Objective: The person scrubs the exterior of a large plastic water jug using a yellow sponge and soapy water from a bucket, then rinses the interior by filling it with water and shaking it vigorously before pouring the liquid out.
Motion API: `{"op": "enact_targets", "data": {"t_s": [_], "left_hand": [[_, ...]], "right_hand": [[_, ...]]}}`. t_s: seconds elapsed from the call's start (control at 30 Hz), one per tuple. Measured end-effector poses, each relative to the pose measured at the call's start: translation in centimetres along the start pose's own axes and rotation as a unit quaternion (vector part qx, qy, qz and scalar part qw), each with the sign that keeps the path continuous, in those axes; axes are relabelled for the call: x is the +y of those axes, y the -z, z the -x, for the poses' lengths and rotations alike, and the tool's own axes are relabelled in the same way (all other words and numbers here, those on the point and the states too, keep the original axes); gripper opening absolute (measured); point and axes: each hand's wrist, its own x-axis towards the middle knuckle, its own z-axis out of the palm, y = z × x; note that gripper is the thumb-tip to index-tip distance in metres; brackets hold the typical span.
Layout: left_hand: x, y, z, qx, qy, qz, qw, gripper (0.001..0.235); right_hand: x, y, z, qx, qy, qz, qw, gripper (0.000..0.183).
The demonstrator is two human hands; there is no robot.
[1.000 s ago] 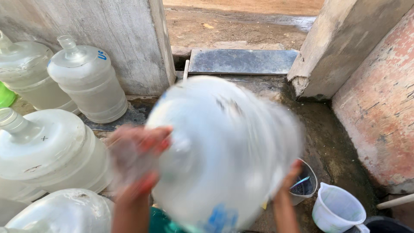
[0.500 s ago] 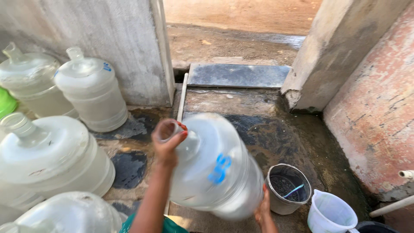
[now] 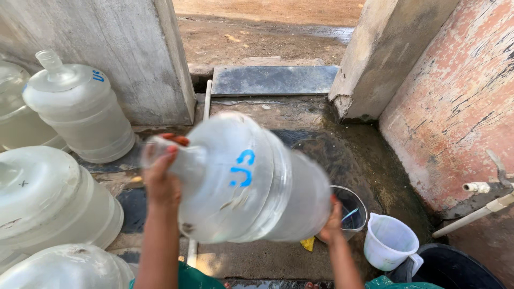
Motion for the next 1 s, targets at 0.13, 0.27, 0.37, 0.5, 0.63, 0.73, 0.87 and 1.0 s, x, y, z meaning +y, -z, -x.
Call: {"op": "enact_targets", "data": {"t_s": [0.13,0.27,0.37,0.5,0.63,0.73,0.87,1.0], "left_hand": [[-4.7,0.6,-0.1,0.212,0.140,-0.106,0.961,0.034],[-2.9,0.4,-0.2,0.152,0.060,-0.086,0.983,0.033],[1.2,0.6,0.0,0.041,-0.026,-0.028,0.998,0.032],[3.2,-0.6,-0.4,-0.028,-0.070,0.034,0.997,0.031],[-1.1,-2.2,-0.4,0.043,0.006,-0.021,0.999,0.030],[-3.4,-3.0,0.2,0.115,0.062,-0.109,0.985,0.029],[-0.6,-2.3,0.4,0.065,-0.002,-0.081,0.995,0.035],[4.5,-0.8,0.2,-0.040,-0.101,0.026,0.994,0.034]], "right_hand": [[6.5,1.4,-0.7,-0.033,-0.113,0.053,0.992,0.096],[0.3,-1.0,-2.0,-0.097,-0.039,0.020,0.994,0.098],[-4.4,-3.5,-1.4,-0.126,0.061,0.012,0.990,0.099],[-5.0,-5.9,-0.1,-0.097,0.112,0.041,0.988,0.100],[0.9,-5.6,1.1,-0.017,0.060,0.144,0.988,0.101],[5.9,-3.3,1.9,-0.058,-0.019,0.148,0.987,0.104],[3.8,-2.1,0.8,-0.079,-0.025,0.114,0.990,0.102],[-3.5,-4.0,-0.8,-0.112,0.060,0.078,0.989,0.101]]}}
